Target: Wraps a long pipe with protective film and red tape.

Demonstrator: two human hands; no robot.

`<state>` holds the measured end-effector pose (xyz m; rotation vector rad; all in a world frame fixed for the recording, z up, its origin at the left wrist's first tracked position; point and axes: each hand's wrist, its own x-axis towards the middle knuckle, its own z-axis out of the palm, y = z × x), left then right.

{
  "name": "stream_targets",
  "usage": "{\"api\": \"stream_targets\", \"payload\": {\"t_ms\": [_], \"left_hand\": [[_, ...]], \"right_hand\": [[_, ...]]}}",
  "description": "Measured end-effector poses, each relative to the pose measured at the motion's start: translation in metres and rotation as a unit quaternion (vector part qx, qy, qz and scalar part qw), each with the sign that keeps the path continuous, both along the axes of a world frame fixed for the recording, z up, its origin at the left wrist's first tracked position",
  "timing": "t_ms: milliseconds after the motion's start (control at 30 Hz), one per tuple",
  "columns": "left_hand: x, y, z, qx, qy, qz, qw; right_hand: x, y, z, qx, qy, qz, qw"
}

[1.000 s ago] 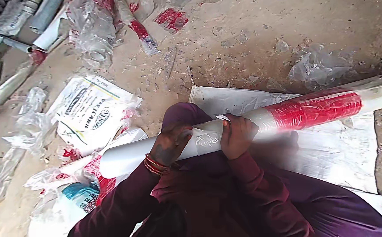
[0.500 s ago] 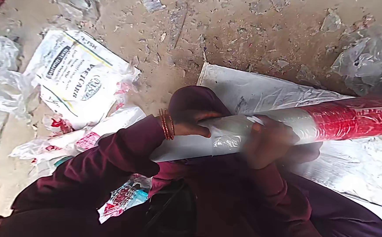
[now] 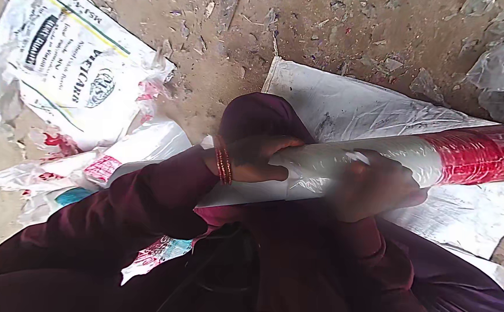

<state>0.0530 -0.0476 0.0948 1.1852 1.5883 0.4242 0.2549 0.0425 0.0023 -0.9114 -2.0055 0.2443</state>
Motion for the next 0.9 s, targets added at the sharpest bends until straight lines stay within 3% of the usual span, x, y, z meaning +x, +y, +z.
{"api": "stream_targets", "payload": {"t_ms": [300,500,567,667,733,900], "left_hand": [[-0.001,0.002,-0.004,-0.017,-0.033,0.032,0.999],[0.001,-0.002,-0.008,0.035,-0.014,0.015,0.999],[0.002,-0.011,-0.002,0.091,0.005,0.051,0.995],[0.02,-0.03,0.013,0.218,0.175,0.157,0.947],[0.042,-0.045,0.01,0.272,0.271,0.169,0.908],[0.075,-0.054,0.0,0.313,0.36,0.169,0.863]], "right_hand": [[0.0,-0.001,0.0,-0.004,0.005,-0.002,1.0],[0.0,-0.001,0.0,0.0,0.003,-0.004,1.0],[0.0,0.001,0.001,0.0,0.008,0.003,1.0],[-0.001,0.004,0.001,-0.007,0.021,0.01,1.0],[-0.003,0.007,0.0,-0.014,0.026,0.017,0.999],[-0.005,0.007,0.007,-0.021,0.034,0.02,0.999]]}}
